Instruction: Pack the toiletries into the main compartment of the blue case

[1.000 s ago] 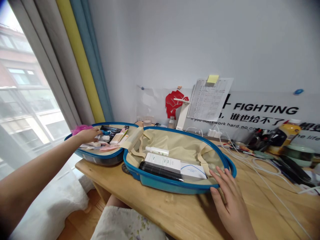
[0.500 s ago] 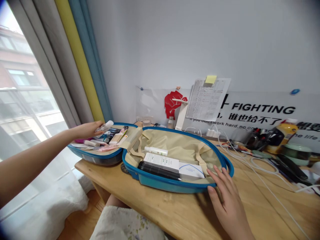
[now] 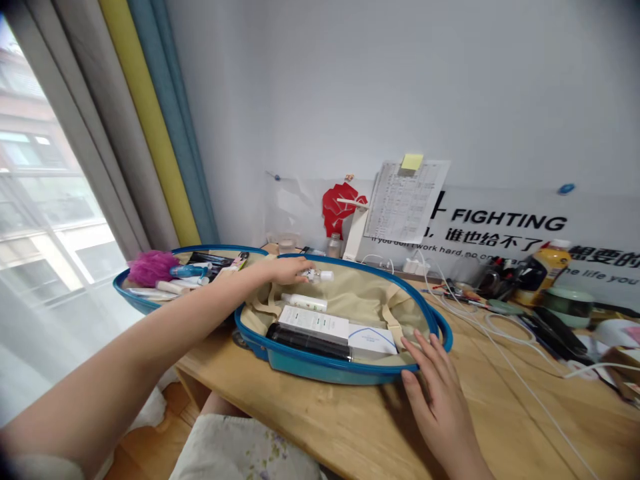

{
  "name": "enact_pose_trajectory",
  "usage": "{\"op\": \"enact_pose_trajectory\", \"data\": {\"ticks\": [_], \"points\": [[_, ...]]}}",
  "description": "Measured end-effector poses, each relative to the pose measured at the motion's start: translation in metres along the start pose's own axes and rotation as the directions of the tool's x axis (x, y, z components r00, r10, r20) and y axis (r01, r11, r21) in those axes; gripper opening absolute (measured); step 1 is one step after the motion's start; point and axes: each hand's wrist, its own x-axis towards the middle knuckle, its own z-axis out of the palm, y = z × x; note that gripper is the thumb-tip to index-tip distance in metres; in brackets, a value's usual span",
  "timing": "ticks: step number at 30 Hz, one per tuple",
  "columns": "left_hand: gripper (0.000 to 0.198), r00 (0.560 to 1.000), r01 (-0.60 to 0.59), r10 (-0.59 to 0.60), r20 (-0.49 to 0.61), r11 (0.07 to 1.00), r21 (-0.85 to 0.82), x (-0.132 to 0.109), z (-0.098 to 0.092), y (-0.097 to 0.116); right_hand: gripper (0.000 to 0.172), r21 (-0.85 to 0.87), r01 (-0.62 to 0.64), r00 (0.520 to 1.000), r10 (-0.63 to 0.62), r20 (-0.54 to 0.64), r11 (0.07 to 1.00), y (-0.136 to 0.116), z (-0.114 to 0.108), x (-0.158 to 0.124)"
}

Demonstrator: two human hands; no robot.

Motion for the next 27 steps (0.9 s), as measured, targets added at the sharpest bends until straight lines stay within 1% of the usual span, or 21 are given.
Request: {"op": "enact_pose_trajectory", "data": {"ticks": [2,4,7,11,16,20,27], "points": [[0.047,0.999,0.016,-0.016,0.051,1.000,0.008,0.012,0.010,0.004,0.042,-0.001,-0.007,1.000,0.007,0.005,1.000,-0.001,0.000,0.000],[0.045,0.994,0.032,-0.034,0.100,0.999,0.015,0.019,0.018,0.007,0.041,-0.007,-0.008,1.000,0.008,0.003,1.000,-0.001,0.000,-0.001],[0.045,0.985,0.062,-0.064,0.158,0.998,0.018,0.022,0.028,0.007,0.042,-0.025,0.015,1.000,-0.015,0.000,1.000,-0.001,-0.001,-0.001],[0.047,0.975,0.093,-0.095,0.202,0.995,0.020,0.024,0.035,0.004,0.041,-0.037,0.033,0.999,-0.033,-0.010,0.999,-0.001,-0.001,-0.001],[0.048,0.968,0.109,-0.108,0.226,0.994,0.009,0.025,0.041,-0.001,0.040,-0.022,0.020,1.000,-0.020,0.001,1.000,-0.002,-0.001,-0.001],[0.045,0.968,0.111,-0.104,0.228,0.994,-0.017,0.028,0.046,-0.002,0.041,-0.021,0.001,1.000,-0.001,-0.001,1.000,-0.002,-0.001,-0.001],[0.035,0.975,0.112,-0.095,0.198,0.991,-0.076,0.030,0.054,0.002,0.042,-0.039,0.051,0.999,-0.051,-0.015,0.998,-0.002,-0.001,0.000]]}}
